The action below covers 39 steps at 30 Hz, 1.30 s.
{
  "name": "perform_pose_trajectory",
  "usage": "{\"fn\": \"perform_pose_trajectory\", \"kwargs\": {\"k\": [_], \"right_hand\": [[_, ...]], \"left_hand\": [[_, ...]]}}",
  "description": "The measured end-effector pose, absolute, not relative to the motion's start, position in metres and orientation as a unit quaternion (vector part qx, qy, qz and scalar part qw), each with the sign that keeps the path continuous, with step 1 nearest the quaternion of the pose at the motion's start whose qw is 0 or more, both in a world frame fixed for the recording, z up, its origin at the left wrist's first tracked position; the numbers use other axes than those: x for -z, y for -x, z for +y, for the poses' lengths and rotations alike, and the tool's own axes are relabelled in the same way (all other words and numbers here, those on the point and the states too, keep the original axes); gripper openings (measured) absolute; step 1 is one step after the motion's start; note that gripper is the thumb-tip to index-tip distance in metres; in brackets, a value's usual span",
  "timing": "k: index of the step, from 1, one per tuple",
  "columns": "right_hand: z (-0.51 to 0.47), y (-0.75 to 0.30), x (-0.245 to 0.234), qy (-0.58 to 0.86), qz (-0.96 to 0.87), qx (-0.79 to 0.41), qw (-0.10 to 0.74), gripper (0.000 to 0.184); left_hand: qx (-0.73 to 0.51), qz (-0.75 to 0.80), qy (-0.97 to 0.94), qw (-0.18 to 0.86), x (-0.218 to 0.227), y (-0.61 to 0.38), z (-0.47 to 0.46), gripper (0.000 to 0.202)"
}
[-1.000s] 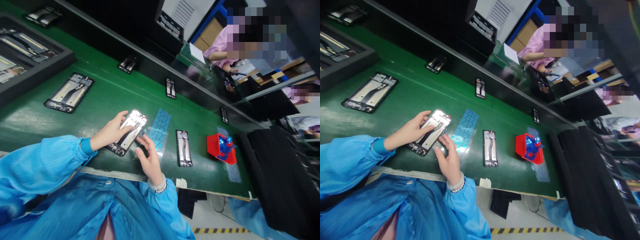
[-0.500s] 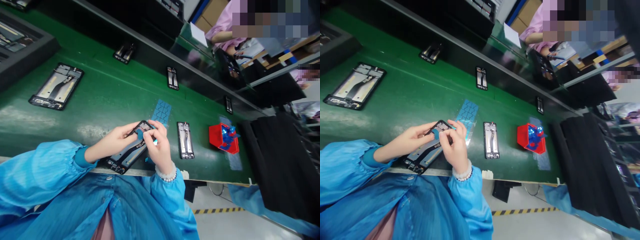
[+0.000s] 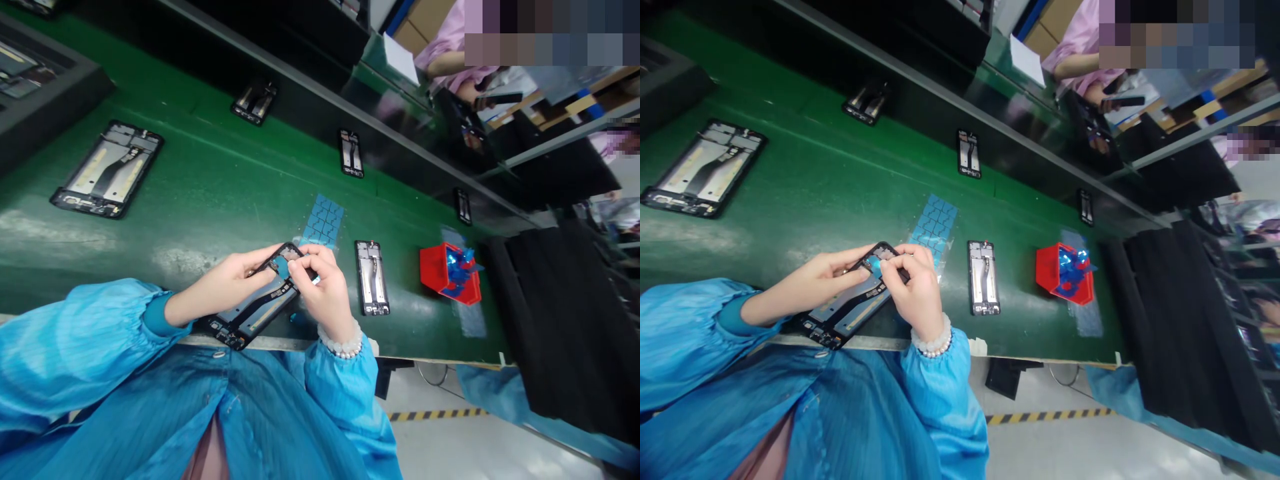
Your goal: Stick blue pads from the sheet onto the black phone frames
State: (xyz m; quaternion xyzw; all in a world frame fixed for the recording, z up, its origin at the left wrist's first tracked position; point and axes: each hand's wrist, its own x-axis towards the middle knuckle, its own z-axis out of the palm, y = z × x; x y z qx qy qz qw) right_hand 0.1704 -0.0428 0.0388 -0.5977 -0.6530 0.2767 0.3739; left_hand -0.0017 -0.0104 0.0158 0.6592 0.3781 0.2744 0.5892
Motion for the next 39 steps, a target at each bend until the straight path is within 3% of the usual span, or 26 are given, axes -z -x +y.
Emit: {"fn": "perform_pose_trajectory", "kwargs": {"k": [9,24,30,39], "right_hand": [[-0.044,-0.168,-0.042,0.605,-0.657,-0.264,0.365,0.019],[-0.048,-0.165,-0.047,0.605,-0.664,-0.253,0.361,0.019],[-0.050,-0.163,-0.050,0.608,-0.665,-0.249,0.357,0.018],[-0.050,-0.169,-0.052,0.583,-0.674,-0.273,0.362,0.013]], "left_hand": [[-0.273,0.385,-0.653,0.592,-0.018,0.000,-0.012,0.053],[-0.288,0.389,-0.610,0.628,-0.022,-0.002,-0.015,0.036],[-0.287,0.424,-0.636,0.578,-0.023,-0.006,-0.019,0.029],[-0.298,0.431,-0.600,0.605,-0.027,-0.007,-0.020,0.032]]}}
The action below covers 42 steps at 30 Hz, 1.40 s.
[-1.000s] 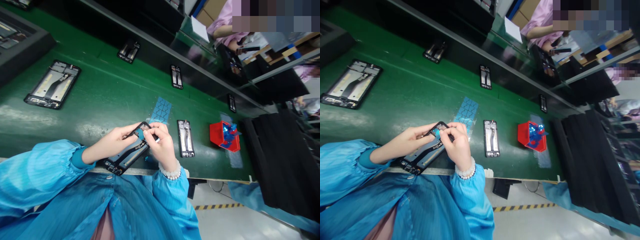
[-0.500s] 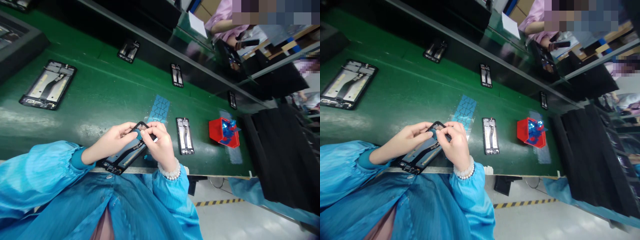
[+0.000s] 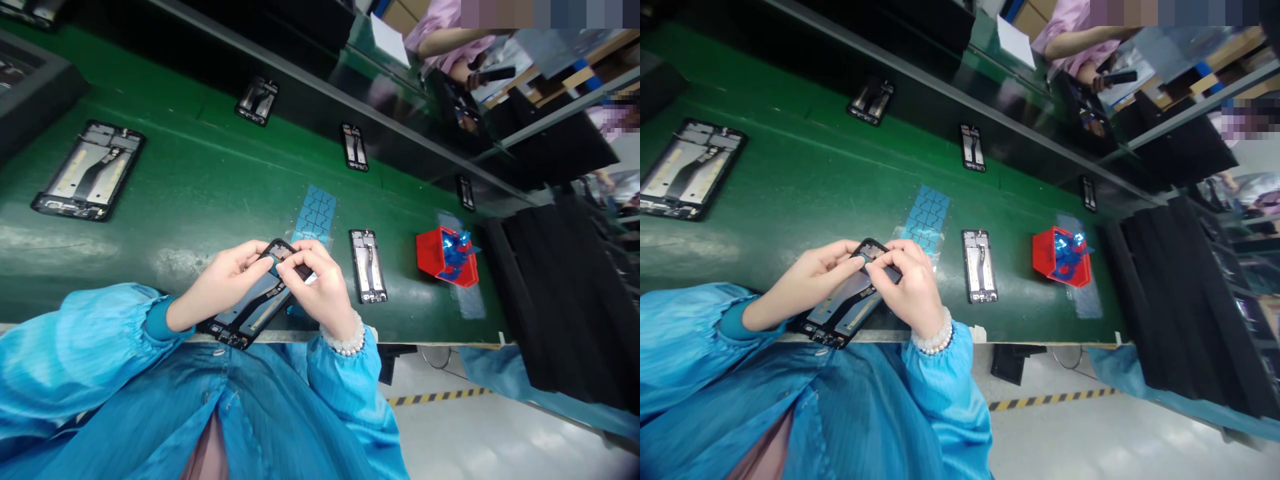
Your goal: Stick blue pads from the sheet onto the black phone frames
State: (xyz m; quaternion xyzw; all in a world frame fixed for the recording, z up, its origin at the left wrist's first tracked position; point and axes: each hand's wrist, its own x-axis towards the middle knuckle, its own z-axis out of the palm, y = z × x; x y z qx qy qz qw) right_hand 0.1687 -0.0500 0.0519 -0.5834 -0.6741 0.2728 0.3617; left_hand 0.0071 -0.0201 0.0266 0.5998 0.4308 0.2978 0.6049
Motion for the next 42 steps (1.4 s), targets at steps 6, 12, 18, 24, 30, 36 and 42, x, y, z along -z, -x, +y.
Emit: {"fn": "perform_pose_trajectory", "kwargs": {"k": [6,12,18,24,30,36,42], "right_hand": [[-0.049,-0.170,-0.049,0.583,-0.680,-0.261,0.359,0.013],[-0.050,-0.168,-0.053,0.602,-0.678,-0.255,0.336,0.015],[-0.056,-0.150,-0.057,0.656,-0.647,-0.179,0.344,0.018],[-0.065,-0.141,-0.047,0.688,-0.552,-0.085,0.463,0.031],[-0.063,-0.139,-0.043,0.657,-0.469,-0.322,0.494,0.038],[-0.068,-0.133,-0.055,0.667,-0.471,-0.281,0.504,0.027],[-0.067,-0.143,-0.053,0.656,-0.492,-0.268,0.506,0.024]], "left_hand": [[-0.303,0.435,-0.588,0.611,-0.028,-0.009,-0.021,0.034],[-0.309,0.443,-0.609,0.581,-0.027,-0.009,-0.023,0.032],[-0.331,0.464,-0.635,0.521,-0.025,-0.009,-0.030,0.032],[-0.366,0.468,-0.661,0.458,-0.029,-0.007,-0.038,0.033],[-0.318,0.463,-0.783,0.265,-0.028,-0.004,-0.032,0.039],[-0.300,0.468,-0.795,0.242,-0.028,-0.005,-0.027,0.047],[-0.310,0.419,-0.757,0.394,-0.033,-0.004,-0.025,0.047]]}}
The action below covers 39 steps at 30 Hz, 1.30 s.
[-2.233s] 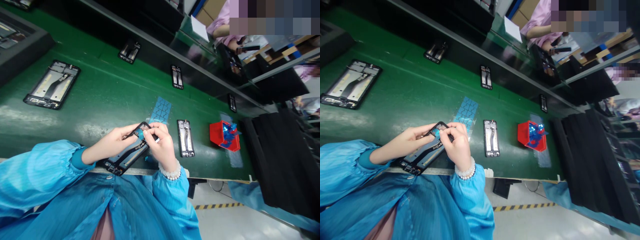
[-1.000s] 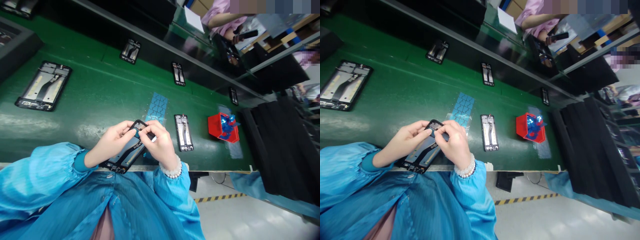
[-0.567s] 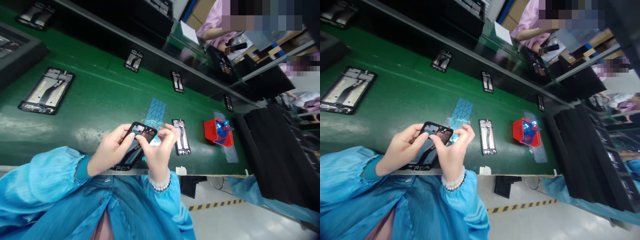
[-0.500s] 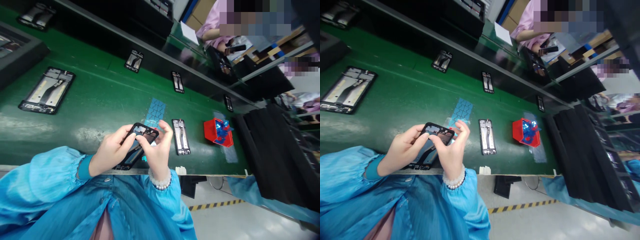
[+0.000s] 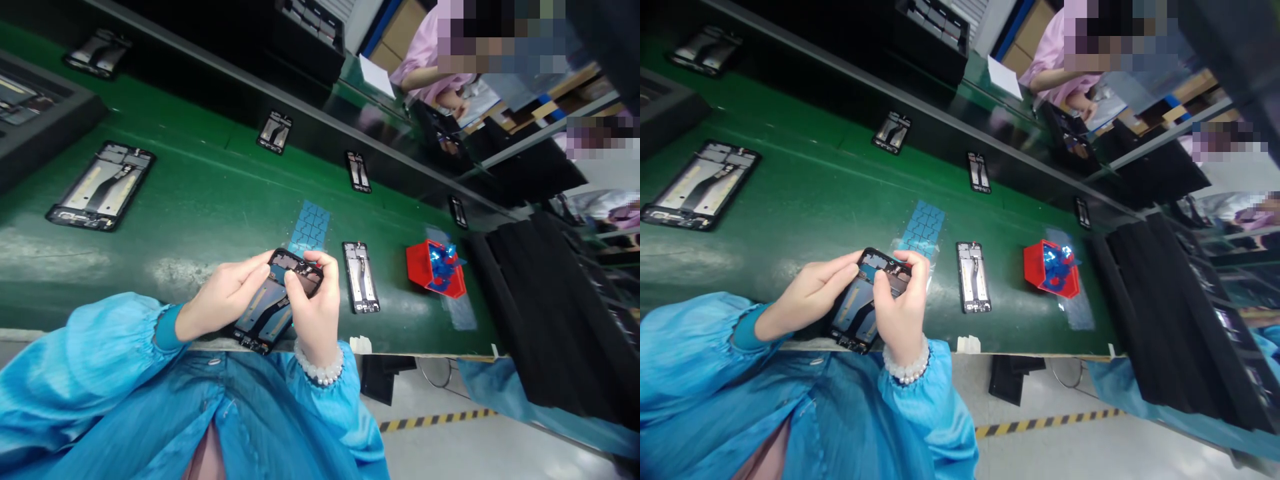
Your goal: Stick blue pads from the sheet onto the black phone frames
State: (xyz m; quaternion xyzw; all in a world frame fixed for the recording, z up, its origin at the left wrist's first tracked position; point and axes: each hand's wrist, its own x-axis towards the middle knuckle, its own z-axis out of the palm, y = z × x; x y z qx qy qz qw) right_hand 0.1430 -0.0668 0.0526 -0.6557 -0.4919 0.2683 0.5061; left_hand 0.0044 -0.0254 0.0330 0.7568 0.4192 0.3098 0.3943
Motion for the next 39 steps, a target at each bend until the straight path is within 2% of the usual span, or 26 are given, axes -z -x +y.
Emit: {"fn": "perform_pose_trajectory", "kwargs": {"k": [4,9,13,15,19,22,26,30,34,39], "right_hand": [[-0.062,-0.149,-0.043,0.644,-0.510,-0.260,0.508,0.027],[-0.060,-0.154,-0.040,0.620,-0.444,-0.392,0.515,0.032],[-0.062,-0.156,-0.038,0.608,-0.435,-0.414,0.520,0.027],[-0.064,-0.156,-0.036,0.624,-0.490,-0.340,0.505,0.023],[-0.067,-0.151,-0.036,0.649,-0.614,-0.032,0.447,0.022],[-0.068,-0.148,-0.038,0.623,-0.682,0.083,0.373,0.012],[-0.066,-0.146,-0.041,0.607,-0.721,0.133,0.305,0.009],[-0.063,-0.146,-0.044,0.590,-0.741,0.155,0.279,0.010],[-0.058,-0.146,-0.043,0.580,-0.742,0.157,0.298,0.011],[-0.062,-0.131,-0.032,0.659,-0.663,0.097,0.343,0.010]], "left_hand": [[-0.282,0.358,-0.794,0.402,-0.034,0.000,-0.021,0.050],[-0.252,0.333,-0.823,0.386,-0.035,0.002,-0.021,0.051],[-0.239,0.342,-0.809,0.414,-0.032,0.003,-0.019,0.051],[-0.242,0.347,-0.790,0.443,-0.028,0.002,-0.018,0.051],[-0.257,0.370,-0.741,0.498,-0.022,0.001,-0.015,0.051],[-0.256,0.386,-0.722,0.514,-0.020,-0.001,-0.016,0.052],[-0.248,0.388,-0.730,0.506,-0.024,-0.001,-0.018,0.053],[-0.237,0.395,-0.746,0.481,-0.028,-0.001,-0.020,0.053],[-0.245,0.399,-0.742,0.479,-0.028,-0.002,-0.021,0.053],[-0.299,0.402,-0.681,0.534,-0.024,-0.008,-0.022,0.052]]}}
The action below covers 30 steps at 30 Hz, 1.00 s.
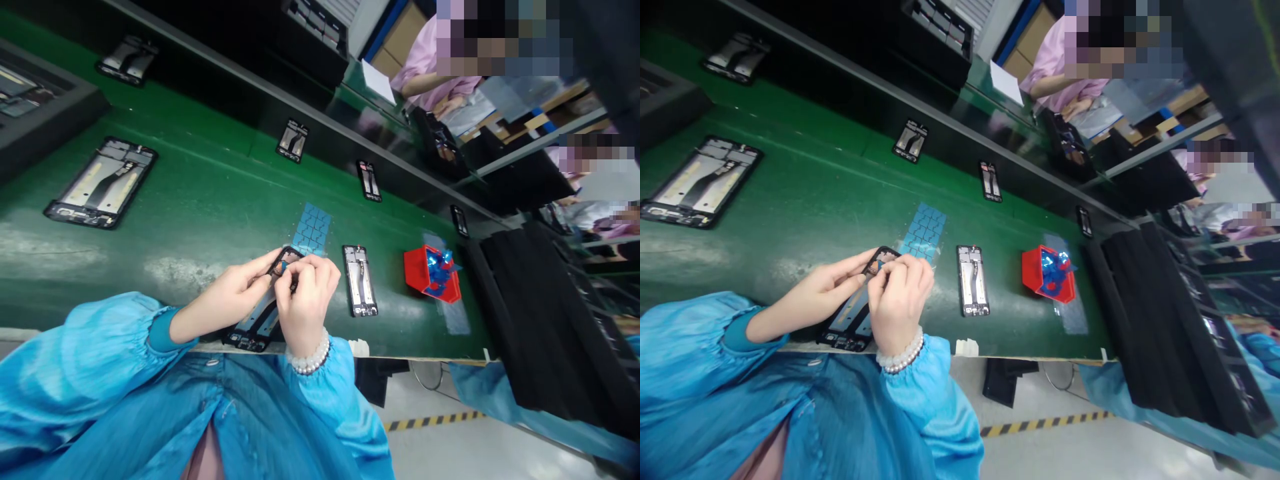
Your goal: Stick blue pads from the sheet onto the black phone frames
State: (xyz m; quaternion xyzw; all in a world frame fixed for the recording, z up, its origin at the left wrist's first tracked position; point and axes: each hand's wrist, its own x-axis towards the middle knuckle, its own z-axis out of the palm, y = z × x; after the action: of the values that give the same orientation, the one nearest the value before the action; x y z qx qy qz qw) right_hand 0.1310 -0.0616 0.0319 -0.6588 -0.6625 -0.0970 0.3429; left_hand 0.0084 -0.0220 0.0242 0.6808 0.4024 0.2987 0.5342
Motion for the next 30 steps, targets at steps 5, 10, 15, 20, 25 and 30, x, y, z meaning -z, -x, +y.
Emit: {"fn": "perform_pose_trajectory", "kwargs": {"k": [5,10,15,20,25,30], "right_hand": [[-0.086,-0.172,-0.045,0.682,-0.632,0.148,0.337,0.008],[-0.070,-0.358,-0.087,0.807,-0.296,0.332,0.389,0.011],[-0.042,-0.492,-0.097,0.880,-0.280,0.238,0.301,0.041],[-0.040,-0.490,-0.087,0.845,-0.394,0.218,0.288,0.044],[-0.054,-0.351,-0.071,0.737,-0.586,0.204,0.269,0.032],[-0.060,-0.197,-0.047,0.508,-0.833,0.138,0.171,0.025]], "left_hand": [[-0.329,0.455,-0.596,0.575,-0.023,-0.009,-0.015,0.052],[-0.335,0.493,-0.571,0.564,-0.024,-0.011,-0.004,0.044],[-0.309,0.531,-0.632,0.472,-0.018,-0.016,0.001,0.040],[-0.271,0.535,-0.683,0.418,-0.014,-0.014,0.001,0.043],[-0.253,0.496,-0.659,0.506,-0.015,-0.015,-0.001,0.056],[-0.279,0.440,-0.650,0.553,-0.012,-0.015,-0.007,0.055]]}}
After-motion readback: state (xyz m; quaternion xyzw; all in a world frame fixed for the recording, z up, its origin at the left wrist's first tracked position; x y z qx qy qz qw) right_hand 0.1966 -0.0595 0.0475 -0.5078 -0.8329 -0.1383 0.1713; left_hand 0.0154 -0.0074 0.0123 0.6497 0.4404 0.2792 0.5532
